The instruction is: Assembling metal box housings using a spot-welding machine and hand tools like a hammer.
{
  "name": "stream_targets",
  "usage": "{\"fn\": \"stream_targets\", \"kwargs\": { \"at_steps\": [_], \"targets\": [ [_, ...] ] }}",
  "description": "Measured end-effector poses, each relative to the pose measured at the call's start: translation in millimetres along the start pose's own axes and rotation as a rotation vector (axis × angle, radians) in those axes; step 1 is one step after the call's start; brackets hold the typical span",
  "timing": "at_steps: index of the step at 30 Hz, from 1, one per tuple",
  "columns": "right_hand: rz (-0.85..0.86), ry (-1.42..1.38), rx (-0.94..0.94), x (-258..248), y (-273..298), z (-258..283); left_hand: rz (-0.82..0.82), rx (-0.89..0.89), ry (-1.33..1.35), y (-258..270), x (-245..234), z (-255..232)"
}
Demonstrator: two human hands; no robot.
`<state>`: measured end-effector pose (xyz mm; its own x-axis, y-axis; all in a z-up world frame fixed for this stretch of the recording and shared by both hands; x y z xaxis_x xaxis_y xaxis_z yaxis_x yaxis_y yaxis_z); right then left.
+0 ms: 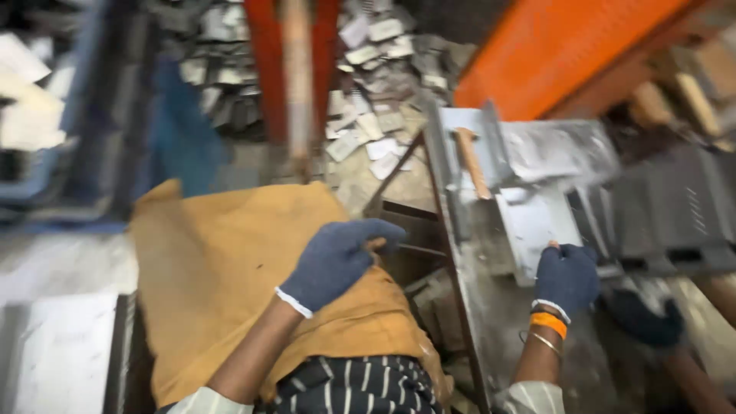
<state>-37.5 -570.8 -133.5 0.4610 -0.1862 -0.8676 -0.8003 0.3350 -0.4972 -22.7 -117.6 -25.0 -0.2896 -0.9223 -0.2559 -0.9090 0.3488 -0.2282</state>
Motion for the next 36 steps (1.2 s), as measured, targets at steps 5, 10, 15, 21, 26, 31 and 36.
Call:
{"fn": "stream_targets", "kwargs": {
  "at_steps": [5, 10, 15, 21, 26, 31, 36],
  "targets": [
    [0.179, -0.486, -0.243, 11, 7, 169, -0.399, -0.251, 0.009, 72, -77, 54],
    [0.837, -1.237, -0.792, -81, 84, 368, -0.865, -0.546, -0.183, 185, -133, 123],
    [0.936, -1.405, -1.287, -157, 146, 449, -0.919, -1.001, -1.082, 300, -150, 211],
    [1.024, -1.382, -1.453, -164, 180, 467, -0.647, -1.278, -1.036, 335, -152, 254],
    [0.656, -1.522, -1.627, -212, 175, 497, -0.609, -1.156, -0.908, 293, -201, 128],
    [0.152, -1.408, -1.650, -225, 167, 512, -0.356, -1.132, -0.724, 237, -216, -5],
    [0.562, -1.171, -1.286, -221, 123, 486, -0.853, -0.467, -0.743, 186, -255, -69]
  ]
}}
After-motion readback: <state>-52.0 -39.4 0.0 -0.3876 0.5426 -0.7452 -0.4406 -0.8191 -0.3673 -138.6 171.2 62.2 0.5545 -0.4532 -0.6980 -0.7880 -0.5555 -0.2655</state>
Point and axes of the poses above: each hand's wrist, its own y-axis away from the middle knuckle, its own x-axis out of the palm, z = x × y, the point moved 1 cm from there along -y, towards the middle knuckle, and after that the axes turned 6 degrees about -x, right-handed, at the moved point
